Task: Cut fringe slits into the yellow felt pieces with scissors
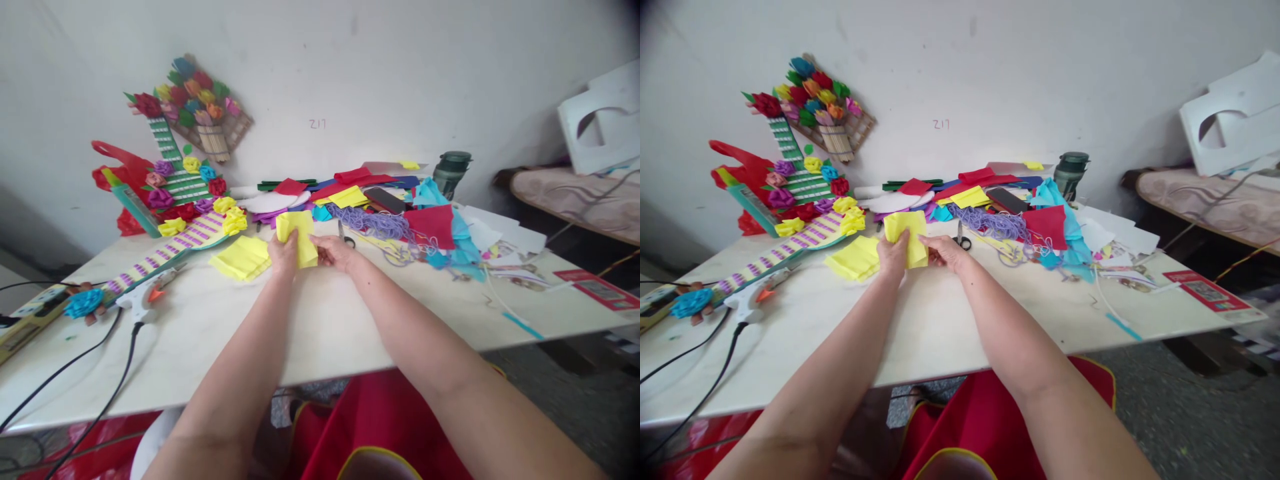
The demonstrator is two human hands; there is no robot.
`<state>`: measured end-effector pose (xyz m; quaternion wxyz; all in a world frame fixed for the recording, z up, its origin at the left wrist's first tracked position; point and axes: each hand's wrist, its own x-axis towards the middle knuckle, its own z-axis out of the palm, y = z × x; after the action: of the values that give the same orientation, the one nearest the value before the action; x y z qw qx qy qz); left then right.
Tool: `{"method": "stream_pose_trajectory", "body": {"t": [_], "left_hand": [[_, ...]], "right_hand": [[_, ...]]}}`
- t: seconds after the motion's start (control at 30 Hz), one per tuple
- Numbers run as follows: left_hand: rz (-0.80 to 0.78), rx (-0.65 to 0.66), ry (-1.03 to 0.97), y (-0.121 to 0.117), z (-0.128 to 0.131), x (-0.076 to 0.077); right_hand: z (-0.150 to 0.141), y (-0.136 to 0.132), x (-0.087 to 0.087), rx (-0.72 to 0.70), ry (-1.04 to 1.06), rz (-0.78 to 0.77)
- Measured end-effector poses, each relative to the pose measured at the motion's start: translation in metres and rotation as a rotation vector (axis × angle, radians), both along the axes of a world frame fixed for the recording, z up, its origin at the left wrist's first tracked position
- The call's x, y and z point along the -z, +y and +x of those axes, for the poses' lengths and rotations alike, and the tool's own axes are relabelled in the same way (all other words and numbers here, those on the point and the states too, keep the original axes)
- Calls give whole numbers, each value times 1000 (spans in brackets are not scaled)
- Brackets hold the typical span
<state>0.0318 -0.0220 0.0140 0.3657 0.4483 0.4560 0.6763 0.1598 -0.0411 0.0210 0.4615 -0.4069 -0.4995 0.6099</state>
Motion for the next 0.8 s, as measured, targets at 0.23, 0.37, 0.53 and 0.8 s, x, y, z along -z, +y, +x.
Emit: {"method": "stream_pose_trajectory", "body": {"t": [0.23, 0.37, 0.53, 0.8], "left_hand": [[2, -90, 99, 4, -7, -1], [14, -133, 218, 5, -11, 0], [55, -150, 281, 5, -10, 0], [80, -216, 432, -3, -6, -4]], "right_hand": [[5, 4, 6, 7, -154, 89], [7, 3, 5, 29, -186, 96], [3, -4, -1, -36, -120, 81], [-5, -2, 1, 2, -203, 99]]}}
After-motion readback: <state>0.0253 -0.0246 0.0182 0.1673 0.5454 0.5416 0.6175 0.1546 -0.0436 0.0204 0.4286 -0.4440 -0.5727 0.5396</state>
